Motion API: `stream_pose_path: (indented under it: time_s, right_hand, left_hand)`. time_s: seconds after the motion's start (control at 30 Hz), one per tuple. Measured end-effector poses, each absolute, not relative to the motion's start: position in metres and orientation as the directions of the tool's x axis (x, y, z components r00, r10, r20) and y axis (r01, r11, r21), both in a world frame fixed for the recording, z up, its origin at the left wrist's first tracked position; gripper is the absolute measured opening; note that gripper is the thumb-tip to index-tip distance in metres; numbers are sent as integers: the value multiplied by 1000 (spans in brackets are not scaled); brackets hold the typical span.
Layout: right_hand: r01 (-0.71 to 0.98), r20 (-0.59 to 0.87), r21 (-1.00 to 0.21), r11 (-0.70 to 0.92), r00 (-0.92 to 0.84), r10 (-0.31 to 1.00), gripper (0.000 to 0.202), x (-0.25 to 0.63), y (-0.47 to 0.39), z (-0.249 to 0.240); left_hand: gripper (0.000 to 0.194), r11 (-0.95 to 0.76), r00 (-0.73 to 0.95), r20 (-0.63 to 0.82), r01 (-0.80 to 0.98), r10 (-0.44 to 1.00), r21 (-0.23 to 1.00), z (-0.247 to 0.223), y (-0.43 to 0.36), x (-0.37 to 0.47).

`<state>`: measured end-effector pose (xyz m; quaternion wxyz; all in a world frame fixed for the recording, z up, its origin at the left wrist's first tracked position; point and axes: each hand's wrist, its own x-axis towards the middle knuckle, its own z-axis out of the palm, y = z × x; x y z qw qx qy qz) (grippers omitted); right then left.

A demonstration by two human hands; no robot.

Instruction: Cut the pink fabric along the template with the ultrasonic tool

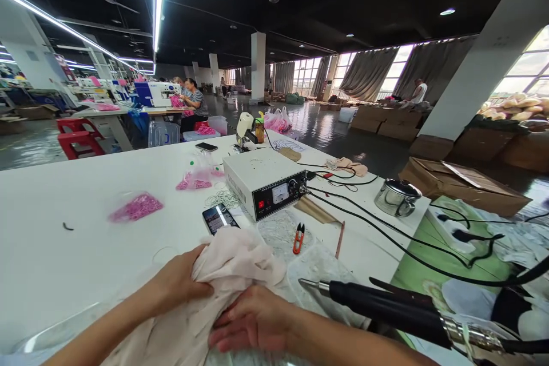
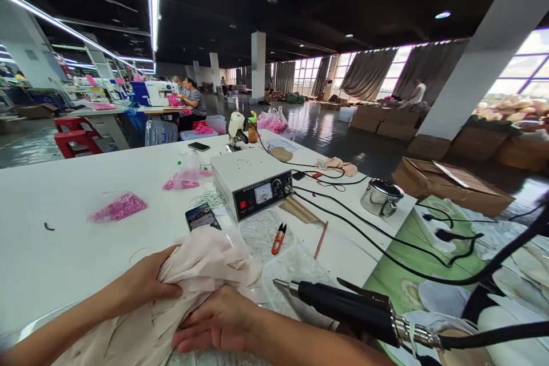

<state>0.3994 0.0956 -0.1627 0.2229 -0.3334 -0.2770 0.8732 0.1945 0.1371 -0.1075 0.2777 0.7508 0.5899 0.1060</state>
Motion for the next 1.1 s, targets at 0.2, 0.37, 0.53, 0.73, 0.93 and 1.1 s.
stream_pose_path:
  time_s: [0.2, 0.37, 0.53, 0.73, 0.93, 1.1]
  right_hand:
    - [-330, -354, -678, -657, -636, 685, 38, 389, 98, -171]
    - [-344, -246, -733, -587, -670, 700, 32, 389, 94, -174]
    - [-296, -230, -798, -524, -655, 720, 32, 382, 110, -170]
    - [-50, -348, -907, -418, -471, 811, 38, 416, 116, -172]
    - [247, 167, -941, 232, -258, 952, 19, 453, 73, -152]
    - [433, 606, -466, 772, -479, 635, 51, 413, 101, -152]
  left_hand:
    - [60, -333, 303, 141, 884, 943, 327, -159, 93, 204]
    - [38, -390, 581, 601, 814, 548, -431, -189, 65, 221]
    - [24, -326, 573, 570, 814, 589, -481, -168, 68, 224]
    - [26, -336, 546, 524, 830, 654, -446, -178, 82, 223]
    - [54, -444, 556, 503, 831, 662, -334, -177, 68, 218]
    - [65, -524, 488, 535, 847, 690, -97, -180, 54, 201]
